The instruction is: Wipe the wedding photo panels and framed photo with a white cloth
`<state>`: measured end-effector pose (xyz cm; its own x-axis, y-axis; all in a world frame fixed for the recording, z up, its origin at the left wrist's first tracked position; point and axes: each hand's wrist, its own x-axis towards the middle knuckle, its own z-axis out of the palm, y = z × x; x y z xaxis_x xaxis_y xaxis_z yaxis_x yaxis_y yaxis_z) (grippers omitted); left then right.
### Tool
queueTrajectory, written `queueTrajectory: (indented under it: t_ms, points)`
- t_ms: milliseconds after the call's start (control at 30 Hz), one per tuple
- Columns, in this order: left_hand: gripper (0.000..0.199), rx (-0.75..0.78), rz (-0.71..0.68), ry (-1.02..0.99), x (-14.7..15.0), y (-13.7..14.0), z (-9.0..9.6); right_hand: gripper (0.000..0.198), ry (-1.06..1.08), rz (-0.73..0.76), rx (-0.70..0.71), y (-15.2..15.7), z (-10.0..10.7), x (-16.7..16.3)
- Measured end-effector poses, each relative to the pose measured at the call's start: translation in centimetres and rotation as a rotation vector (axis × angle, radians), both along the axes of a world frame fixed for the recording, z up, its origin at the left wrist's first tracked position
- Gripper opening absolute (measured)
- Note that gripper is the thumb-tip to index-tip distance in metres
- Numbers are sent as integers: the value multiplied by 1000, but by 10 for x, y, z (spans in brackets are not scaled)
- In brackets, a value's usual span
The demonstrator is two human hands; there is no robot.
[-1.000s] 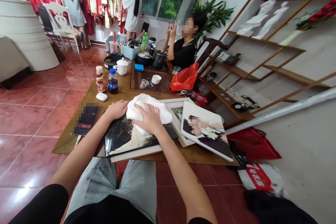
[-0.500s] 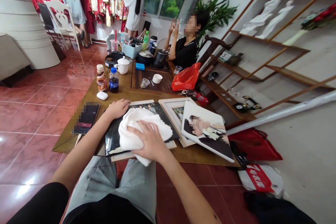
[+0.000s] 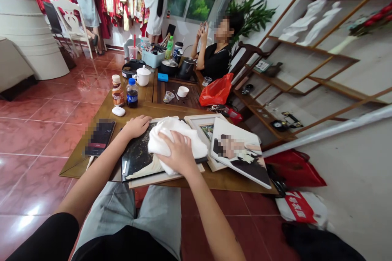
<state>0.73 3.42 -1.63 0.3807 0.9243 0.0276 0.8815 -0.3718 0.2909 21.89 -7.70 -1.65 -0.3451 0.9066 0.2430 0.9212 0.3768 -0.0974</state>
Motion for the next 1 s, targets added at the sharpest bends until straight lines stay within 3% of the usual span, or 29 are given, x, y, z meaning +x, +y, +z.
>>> queueTrajectory:
  t_ms: [233,400,533,800,900,1000]
  points:
    - [41,9,-13,-1,-1,2,-2,87,31,254,-110,-48,2,-54]
    - [40,9,-8,-6,-2,3,-4,90,61,301,-116,-53,0,-59]
    - [42,10,-14,-20,-2,2,-3,82,34,192,-90,-42,0,-33]
    - [43,-2,-10,-5,-1,1,-1,59,-6,-169,96,-16,-13,53]
    - [43,-3,-11,-12,-1,1,-2,56,-10,-209,149,-17,-15,53]
    - [43,1,-10,-13,-1,0,-2,57,-13,-169,166,-24,-12,32]
